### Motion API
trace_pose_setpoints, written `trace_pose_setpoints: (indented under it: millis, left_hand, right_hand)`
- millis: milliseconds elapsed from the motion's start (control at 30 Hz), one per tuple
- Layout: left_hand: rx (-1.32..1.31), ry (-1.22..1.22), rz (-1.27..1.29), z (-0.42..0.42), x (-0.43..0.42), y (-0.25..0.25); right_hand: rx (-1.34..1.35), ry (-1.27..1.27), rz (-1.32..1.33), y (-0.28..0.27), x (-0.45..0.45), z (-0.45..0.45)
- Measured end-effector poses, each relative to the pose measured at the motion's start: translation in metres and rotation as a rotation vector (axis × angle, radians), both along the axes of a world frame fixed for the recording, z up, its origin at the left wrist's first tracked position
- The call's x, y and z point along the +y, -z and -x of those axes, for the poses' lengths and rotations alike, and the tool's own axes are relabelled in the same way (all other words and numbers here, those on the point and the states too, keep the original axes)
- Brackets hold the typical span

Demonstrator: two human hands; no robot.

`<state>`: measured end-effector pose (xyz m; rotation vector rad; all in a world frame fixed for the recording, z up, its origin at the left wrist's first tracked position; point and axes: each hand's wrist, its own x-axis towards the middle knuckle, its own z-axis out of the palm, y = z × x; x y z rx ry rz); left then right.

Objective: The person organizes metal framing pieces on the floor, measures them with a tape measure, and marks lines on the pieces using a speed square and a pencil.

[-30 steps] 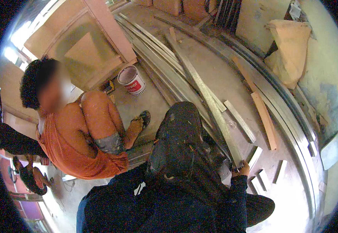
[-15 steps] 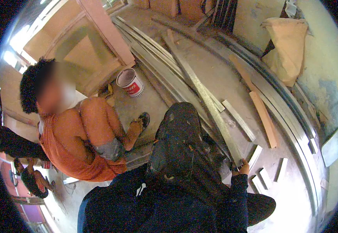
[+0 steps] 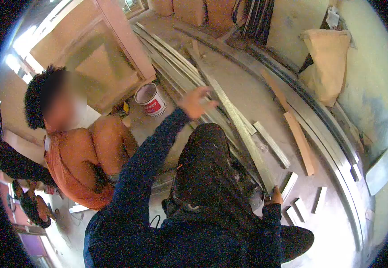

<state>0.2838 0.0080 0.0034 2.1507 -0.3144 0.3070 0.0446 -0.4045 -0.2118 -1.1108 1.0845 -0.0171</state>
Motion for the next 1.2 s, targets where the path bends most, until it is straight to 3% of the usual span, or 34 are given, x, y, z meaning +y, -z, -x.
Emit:
trace_pose_setpoints:
  millis: [33, 67, 100, 167, 233, 267, 300, 333, 367, 433, 500, 533, 667, 733, 867, 1033, 1100, 1133, 1200]
  left_hand:
    - [-0.048, 0.242, -0.201, -0.014, -0.032, -0.005]
    - [0.022, 0.406, -0.300, -0.013, -0.067, -0.015]
    - [0.094, 0.625, -0.554, -0.034, -0.103, 0.005]
    - [0.025, 0.807, -0.907, -0.055, -0.160, 0.061]
    - [0.138, 0.681, -1.050, -0.046, -0.182, 0.080]
    - [0.260, 0.555, -1.187, -0.043, -0.194, 0.089]
    - [0.255, 0.568, -1.186, -0.049, -0.203, 0.121]
    - [0.227, 0.579, -1.171, -0.057, -0.212, 0.167]
    - [0.251, 0.685, -1.236, -0.047, -0.210, 0.159]
    - [0.287, 0.816, -1.291, -0.032, -0.209, 0.132]
    - [0.296, 0.861, -1.282, -0.027, -0.204, 0.117]
    - [0.184, 0.838, -1.209, -0.031, -0.200, 0.129]
    - [0.159, 0.826, -1.110, -0.030, -0.211, 0.151]
    - [0.174, 0.855, -1.107, -0.028, -0.217, 0.158]
    - [0.140, 0.915, -1.098, -0.026, -0.235, 0.164]
    - [0.182, 0.937, -1.109, -0.015, -0.255, 0.168]
    - [0.170, 0.964, -1.102, -0.006, -0.256, 0.166]
    - [0.172, 0.984, -1.122, -0.004, -0.259, 0.168]
    - [0.120, 0.998, -1.144, 0.001, -0.260, 0.176]
  right_hand:
    - [-0.040, -0.107, 0.119, -0.025, 0.012, 0.005]
    - [0.035, 0.006, 0.108, -0.040, 0.021, 0.002]
    - [0.105, 0.119, 0.095, -0.048, 0.023, -0.003]
    - [0.069, 0.117, 0.087, -0.039, 0.013, -0.005]
    - [0.033, 0.097, 0.156, -0.016, 0.002, 0.000]
    - [0.087, -0.111, 0.322, 0.009, -0.017, 0.006]
    - [0.141, -0.300, 0.504, 0.034, -0.037, 0.012]
    - [0.226, -0.213, 0.521, 0.016, -0.028, 0.017]
    - [0.317, -0.127, 0.535, -0.001, -0.021, 0.023]
    - [0.248, -0.014, 0.566, -0.008, -0.026, 0.036]
    - [0.339, 0.164, 0.271, -0.057, -0.015, 0.033]
    - [0.276, 0.162, 0.289, -0.051, -0.024, 0.034]
    - [0.172, 0.112, 0.458, -0.013, -0.054, 0.041]
    - [0.720, -0.622, 1.139, -0.019, -0.053, 0.036]
    - [0.793, -0.470, 1.240, -0.013, -0.063, 0.029]
    - [0.864, -0.390, 1.227, 0.024, -0.116, 0.035]
    - [0.822, -0.226, 0.896, 0.020, -0.130, 0.036]
    - [0.810, -0.325, 0.964, 0.015, -0.130, 0.037]
    - [0.792, -0.280, 0.909, 0.005, -0.129, 0.036]
